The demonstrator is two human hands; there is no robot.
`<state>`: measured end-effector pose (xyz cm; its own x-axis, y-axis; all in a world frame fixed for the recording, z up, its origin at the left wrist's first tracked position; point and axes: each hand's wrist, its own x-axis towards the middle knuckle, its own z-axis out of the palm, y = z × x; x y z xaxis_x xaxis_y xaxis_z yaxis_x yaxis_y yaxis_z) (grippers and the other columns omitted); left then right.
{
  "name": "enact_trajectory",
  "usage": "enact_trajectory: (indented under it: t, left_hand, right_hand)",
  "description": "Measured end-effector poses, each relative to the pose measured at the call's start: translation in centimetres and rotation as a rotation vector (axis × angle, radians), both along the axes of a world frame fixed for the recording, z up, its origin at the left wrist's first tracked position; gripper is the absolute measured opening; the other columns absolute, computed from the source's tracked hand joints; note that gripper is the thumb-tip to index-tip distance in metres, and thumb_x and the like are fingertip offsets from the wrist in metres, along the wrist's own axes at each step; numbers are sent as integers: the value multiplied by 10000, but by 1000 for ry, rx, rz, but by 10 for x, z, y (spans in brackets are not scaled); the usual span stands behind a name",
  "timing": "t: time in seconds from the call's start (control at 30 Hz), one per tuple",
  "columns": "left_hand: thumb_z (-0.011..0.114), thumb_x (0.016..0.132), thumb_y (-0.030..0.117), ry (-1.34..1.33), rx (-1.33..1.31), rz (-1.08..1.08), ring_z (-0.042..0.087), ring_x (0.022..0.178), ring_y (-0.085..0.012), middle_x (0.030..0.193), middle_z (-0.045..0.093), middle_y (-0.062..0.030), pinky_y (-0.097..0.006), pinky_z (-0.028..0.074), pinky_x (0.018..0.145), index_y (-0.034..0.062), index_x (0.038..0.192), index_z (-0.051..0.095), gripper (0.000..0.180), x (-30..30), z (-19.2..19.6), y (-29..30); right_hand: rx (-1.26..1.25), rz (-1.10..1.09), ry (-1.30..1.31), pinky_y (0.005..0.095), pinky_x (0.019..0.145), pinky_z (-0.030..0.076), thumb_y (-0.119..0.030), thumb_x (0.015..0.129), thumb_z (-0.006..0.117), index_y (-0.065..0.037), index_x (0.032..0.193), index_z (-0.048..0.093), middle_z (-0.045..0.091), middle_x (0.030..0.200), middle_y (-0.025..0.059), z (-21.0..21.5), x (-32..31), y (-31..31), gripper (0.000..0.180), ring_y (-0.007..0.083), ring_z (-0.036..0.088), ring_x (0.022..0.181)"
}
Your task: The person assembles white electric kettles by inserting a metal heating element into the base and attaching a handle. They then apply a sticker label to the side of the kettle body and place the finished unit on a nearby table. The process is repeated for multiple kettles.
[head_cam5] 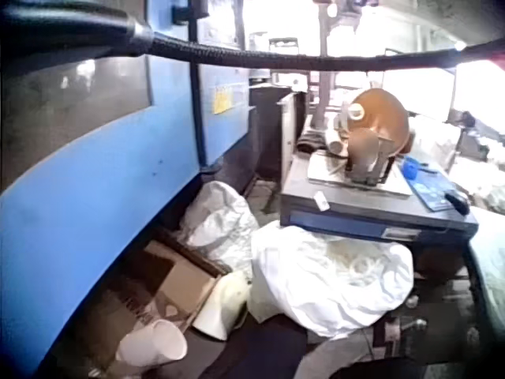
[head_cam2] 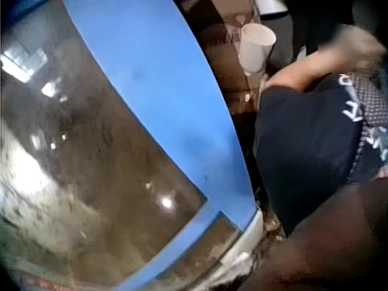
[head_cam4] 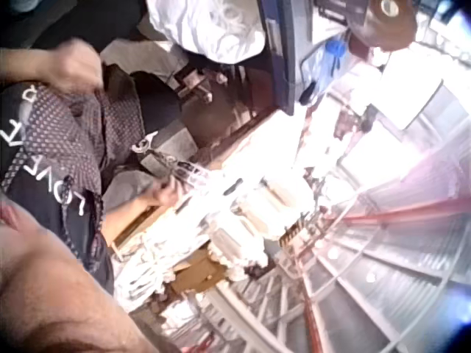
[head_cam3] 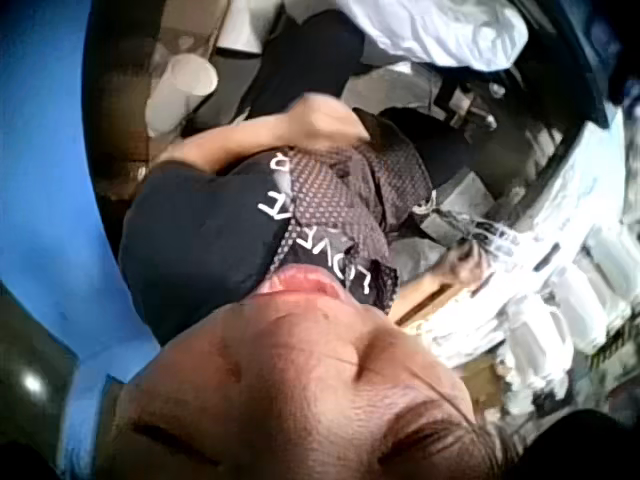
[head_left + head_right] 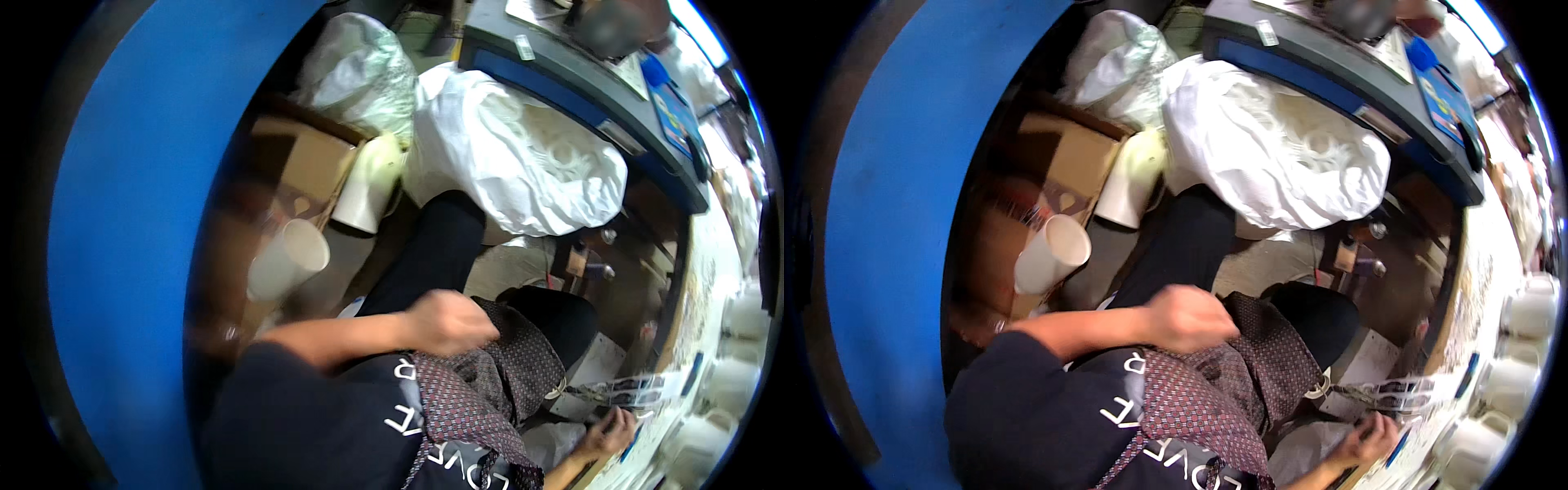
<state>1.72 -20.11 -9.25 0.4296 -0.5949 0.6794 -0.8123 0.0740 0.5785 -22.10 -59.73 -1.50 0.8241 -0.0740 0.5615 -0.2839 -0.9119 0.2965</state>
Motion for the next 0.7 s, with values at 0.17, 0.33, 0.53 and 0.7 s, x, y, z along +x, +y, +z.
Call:
enact_trajectory:
  t: [0.17,0.33,0.53,0.7]
  left_hand:
    - [650,842,119,567,375,717,643,955,-294,1039,654,-179,-378,516,822,1,1063,653,250,116,-98,113]
    - [668,842,283,308,1151,848,568,1076,-408,1184,593,-222,-487,461,912,45,1234,582,467,64,-173,270]
    - [504,963,383,-223,1183,1247,635,927,-311,1073,666,-159,-396,503,836,43,1186,631,427,1,-210,383]
    - [506,965,381,-110,1210,1127,630,945,-315,1093,660,-163,-396,500,843,42,1195,624,426,27,-200,370]
  right_hand:
    - [167,-324,-41,420,874,443,-52,782,676,-82,973,693,664,970,95,-19,15,49,193,308,600,955]
    - [397,-291,-159,368,810,485,-153,767,727,-91,890,657,642,923,75,14,53,46,155,271,608,907]
    - [501,-494,-226,369,821,500,-237,774,749,-90,970,678,661,931,89,16,76,25,255,271,620,919]
    - [560,-305,-58,362,943,444,-351,677,821,-121,1210,635,625,1088,102,10,101,-59,610,270,552,1087]
